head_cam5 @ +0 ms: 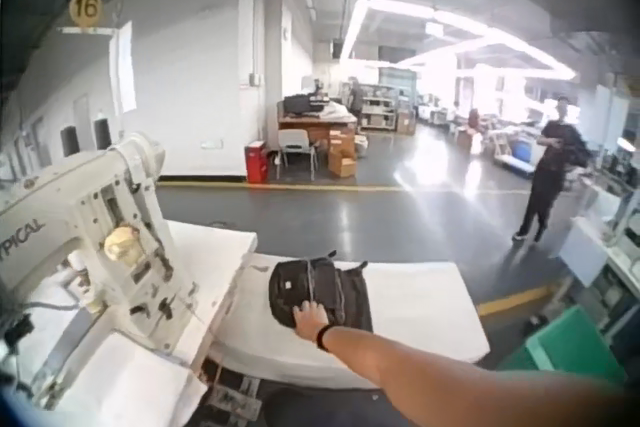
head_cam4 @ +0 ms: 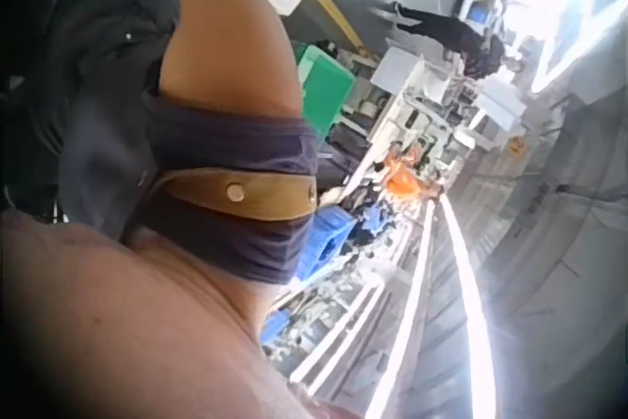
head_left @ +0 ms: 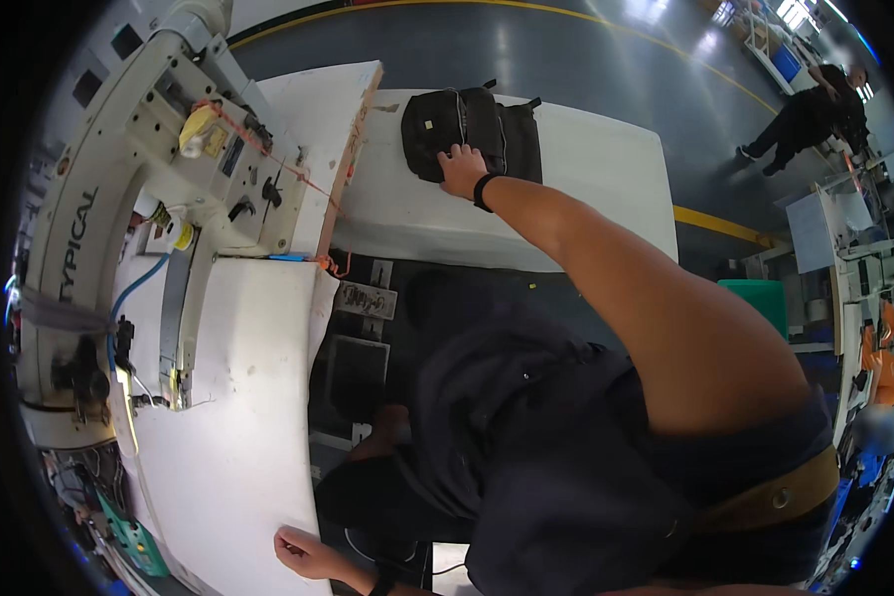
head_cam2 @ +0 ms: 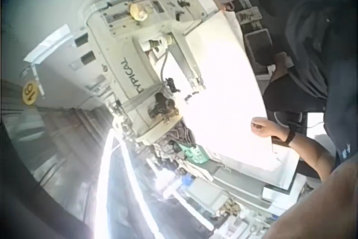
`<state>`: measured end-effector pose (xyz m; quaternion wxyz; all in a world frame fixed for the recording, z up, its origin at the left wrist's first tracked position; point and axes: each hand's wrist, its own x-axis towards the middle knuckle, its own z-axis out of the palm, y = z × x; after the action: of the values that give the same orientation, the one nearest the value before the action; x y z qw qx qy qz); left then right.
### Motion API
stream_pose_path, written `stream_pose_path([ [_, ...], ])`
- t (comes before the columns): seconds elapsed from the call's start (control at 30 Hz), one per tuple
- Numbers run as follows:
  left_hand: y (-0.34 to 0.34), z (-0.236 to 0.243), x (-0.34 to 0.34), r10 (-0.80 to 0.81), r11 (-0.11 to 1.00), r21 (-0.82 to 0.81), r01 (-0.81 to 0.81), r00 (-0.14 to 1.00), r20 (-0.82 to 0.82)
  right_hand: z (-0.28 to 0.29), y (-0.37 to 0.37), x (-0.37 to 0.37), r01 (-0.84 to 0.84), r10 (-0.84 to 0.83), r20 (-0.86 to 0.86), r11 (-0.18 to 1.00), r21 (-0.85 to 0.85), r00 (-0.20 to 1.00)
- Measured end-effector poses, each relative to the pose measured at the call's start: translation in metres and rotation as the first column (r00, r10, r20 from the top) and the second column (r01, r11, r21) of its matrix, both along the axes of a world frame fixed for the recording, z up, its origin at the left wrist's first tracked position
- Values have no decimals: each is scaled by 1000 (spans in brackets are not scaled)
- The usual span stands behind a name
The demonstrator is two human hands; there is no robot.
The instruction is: The recorder uses an industrial sewing machine to stitch the lining and zipper into a leather bag.
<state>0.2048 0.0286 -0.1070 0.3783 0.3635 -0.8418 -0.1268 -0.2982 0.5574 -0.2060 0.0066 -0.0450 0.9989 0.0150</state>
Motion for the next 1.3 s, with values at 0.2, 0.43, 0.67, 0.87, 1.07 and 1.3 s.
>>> stream_pose_path([
  [0.2,7,5,-12,31,997,-66,-28,999,37,-3,1,-30,-53,56,-64,997,54,996],
  [0.43,-7,-12,-3,36,992,-123,-30,998,52,75,24,-75,91,-150,-98,890,-447,984],
  [0.67,9,14,2,22,1000,20,-23,998,67,205,75,-82,16,-159,-97,589,-808,983],
  [0.87,122,103,-55,-463,876,-131,463,886,37,353,11,90,-151,459,149,554,-819,876],
  [1.07,240,154,-155,-821,540,-175,823,561,109,324,-67,180,-272,740,359,580,-768,569],
  [1.3,226,101,-134,-798,521,240,819,567,-202,307,-119,210,23,900,356,362,-932,253],
])
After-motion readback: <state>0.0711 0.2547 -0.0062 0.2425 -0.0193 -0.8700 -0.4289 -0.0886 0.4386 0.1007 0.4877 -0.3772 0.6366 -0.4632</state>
